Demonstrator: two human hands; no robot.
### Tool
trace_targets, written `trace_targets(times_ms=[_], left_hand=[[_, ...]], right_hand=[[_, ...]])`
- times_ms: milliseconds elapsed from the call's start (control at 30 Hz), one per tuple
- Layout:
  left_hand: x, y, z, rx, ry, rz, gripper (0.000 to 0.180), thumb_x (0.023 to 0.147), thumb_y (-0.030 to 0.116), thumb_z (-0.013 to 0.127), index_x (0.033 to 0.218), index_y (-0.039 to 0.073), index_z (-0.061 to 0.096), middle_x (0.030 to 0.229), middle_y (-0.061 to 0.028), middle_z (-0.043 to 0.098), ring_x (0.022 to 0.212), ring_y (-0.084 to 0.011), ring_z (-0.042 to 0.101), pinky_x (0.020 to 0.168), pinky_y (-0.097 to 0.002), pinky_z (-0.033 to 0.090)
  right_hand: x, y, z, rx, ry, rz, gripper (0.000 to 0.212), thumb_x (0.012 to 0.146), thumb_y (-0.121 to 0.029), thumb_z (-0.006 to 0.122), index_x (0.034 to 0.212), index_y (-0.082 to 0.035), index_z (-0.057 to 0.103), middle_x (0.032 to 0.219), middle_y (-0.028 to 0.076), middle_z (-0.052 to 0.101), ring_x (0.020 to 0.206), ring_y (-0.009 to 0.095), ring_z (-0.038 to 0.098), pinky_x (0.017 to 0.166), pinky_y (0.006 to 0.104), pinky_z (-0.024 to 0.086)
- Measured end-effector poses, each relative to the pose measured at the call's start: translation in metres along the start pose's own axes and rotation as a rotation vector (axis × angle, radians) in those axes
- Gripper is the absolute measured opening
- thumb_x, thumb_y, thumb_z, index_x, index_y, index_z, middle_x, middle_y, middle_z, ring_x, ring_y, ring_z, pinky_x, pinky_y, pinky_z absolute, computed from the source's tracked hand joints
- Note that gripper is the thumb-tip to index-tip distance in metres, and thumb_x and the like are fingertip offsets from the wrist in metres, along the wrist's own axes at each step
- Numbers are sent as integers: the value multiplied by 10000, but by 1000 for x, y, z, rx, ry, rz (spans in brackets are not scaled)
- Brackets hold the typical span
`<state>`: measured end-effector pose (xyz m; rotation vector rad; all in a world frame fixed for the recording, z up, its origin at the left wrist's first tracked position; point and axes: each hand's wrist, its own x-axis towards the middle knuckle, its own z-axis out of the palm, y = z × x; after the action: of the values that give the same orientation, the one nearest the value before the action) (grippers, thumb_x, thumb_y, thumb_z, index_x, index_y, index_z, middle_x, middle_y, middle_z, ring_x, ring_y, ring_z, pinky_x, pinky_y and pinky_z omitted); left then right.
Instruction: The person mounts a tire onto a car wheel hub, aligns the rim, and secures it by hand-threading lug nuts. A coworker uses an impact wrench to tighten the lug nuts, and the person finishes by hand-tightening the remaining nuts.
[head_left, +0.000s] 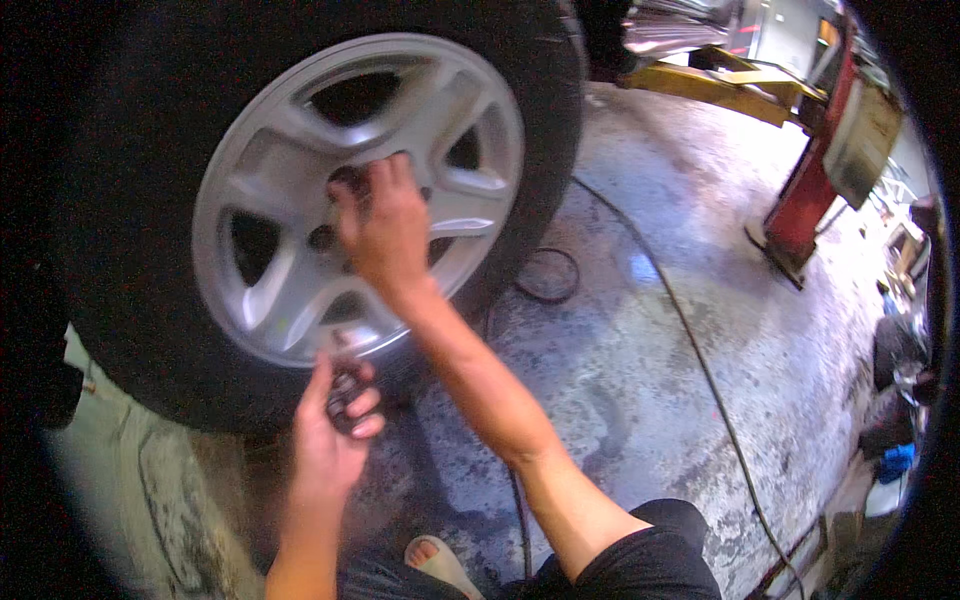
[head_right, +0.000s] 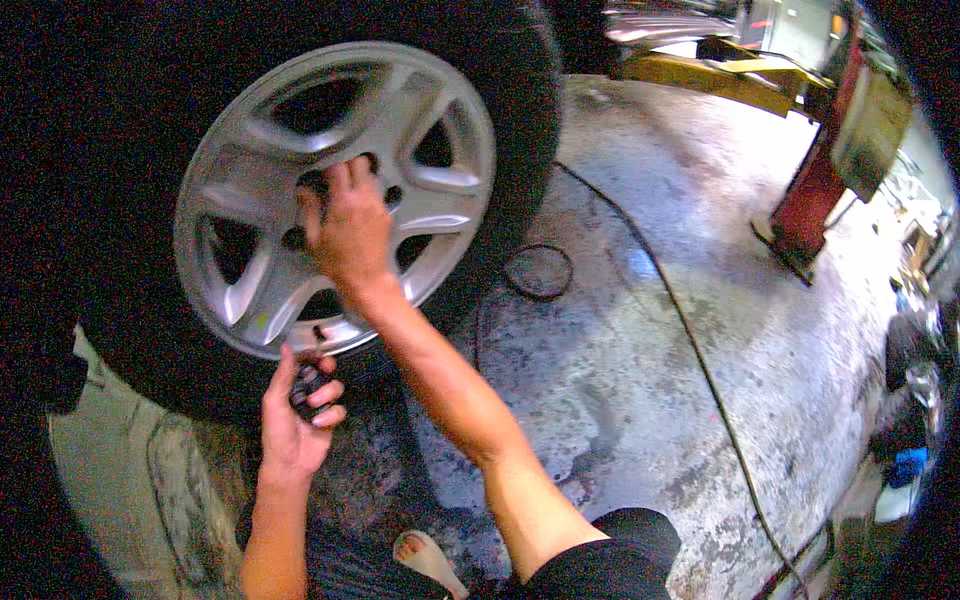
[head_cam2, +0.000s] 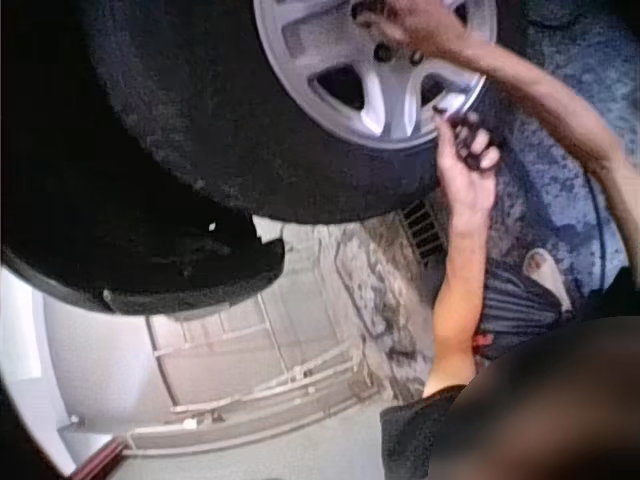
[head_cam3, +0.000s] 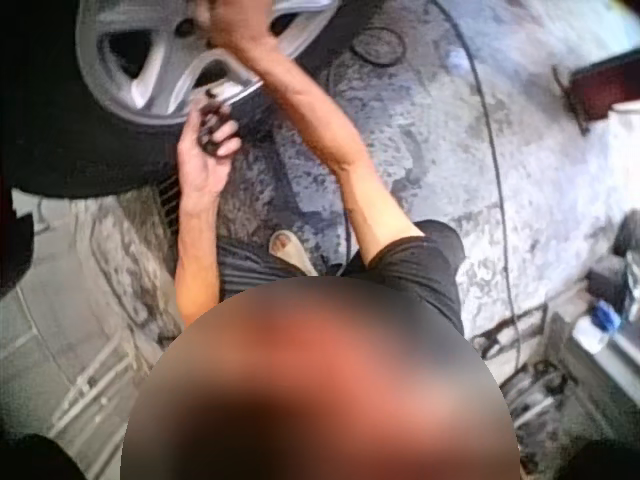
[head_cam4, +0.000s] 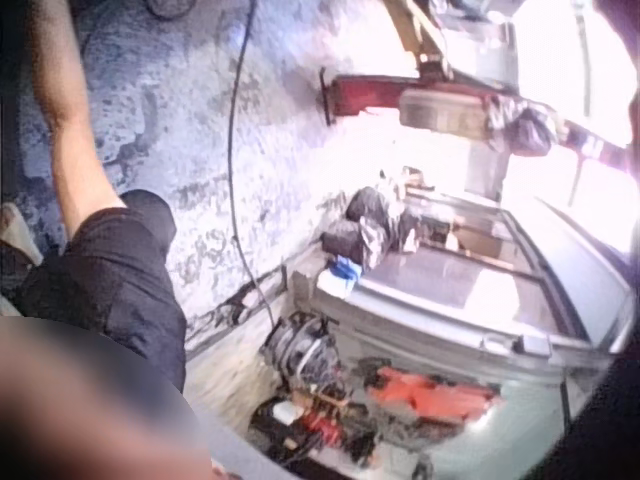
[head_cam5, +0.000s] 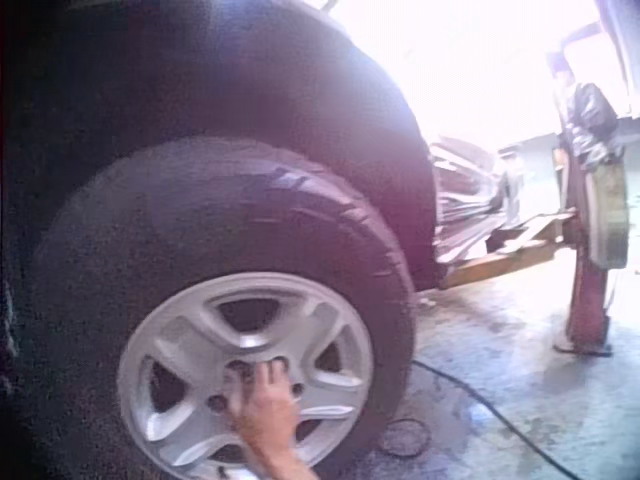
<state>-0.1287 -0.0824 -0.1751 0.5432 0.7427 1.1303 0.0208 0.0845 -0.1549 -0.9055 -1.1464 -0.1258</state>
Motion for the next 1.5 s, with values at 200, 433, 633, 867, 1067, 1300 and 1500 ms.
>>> trace_targets(times_ms=[200,433,633,867,1067,1300,1500], left_hand=[[1,-1,6,23,79,-7,330,1085,448,572,1113,129,651,964,-40,664,643,-75,470,462,-206,348],[5,-1,-3,-14,-26,-21,345,1079,448,580,1135,113,643,982,-42,657,650,-83,470,480,-207,353],[4,-2,-6,10,-14,-48,375,1066,471,598,1113,103,649,995,-48,656,683,-87,479,519,-225,368],[7,0,-6,-15,-27,-48,361,1086,453,569,1105,104,656,1003,-54,670,666,-82,466,501,-218,365],[8,-4,-4,-5,3,-52,368,1087,456,564,1087,101,663,990,-54,670,660,-84,457,500,-217,362],[10,-4,-5,24,8,-52,386,1074,476,580,1089,98,657,993,-47,661,672,-82,460,516,-223,358],[12,-5,-5,22,-7,-65,392,1069,481,588,1089,96,651,997,-42,652,690,-82,468,534,-225,360]], right_hand=[[-6,5,7,61,-46,17,198,898,-124,753,1058,-53,659,1025,181,639,880,439,667,718,508,540],[-5,9,-4,122,-96,-65,245,872,-18,742,1111,21,704,1071,190,668,860,318,720,745,392,577],[-1,3,-6,-54,-117,72,277,871,-219,815,1041,-35,697,1117,179,610,952,410,683,759,491,570],[-3,17,-4,115,-57,-29,335,848,-230,834,1098,-64,685,1176,159,592,957,390,688,770,474,582],[-12,22,1,3,17,-51,262,845,-115,854,1057,-34,722,1169,145,549,888,245,675,709,346,579],[-8,24,6,99,-17,-46,339,805,-152,891,1079,-47,722,1169,150,556,918,261,659,742,361,576],[-8,26,6,81,79,-172,207,830,-120,831,1024,-103,759,1165,127,592,797,336,686,683,443,565]])
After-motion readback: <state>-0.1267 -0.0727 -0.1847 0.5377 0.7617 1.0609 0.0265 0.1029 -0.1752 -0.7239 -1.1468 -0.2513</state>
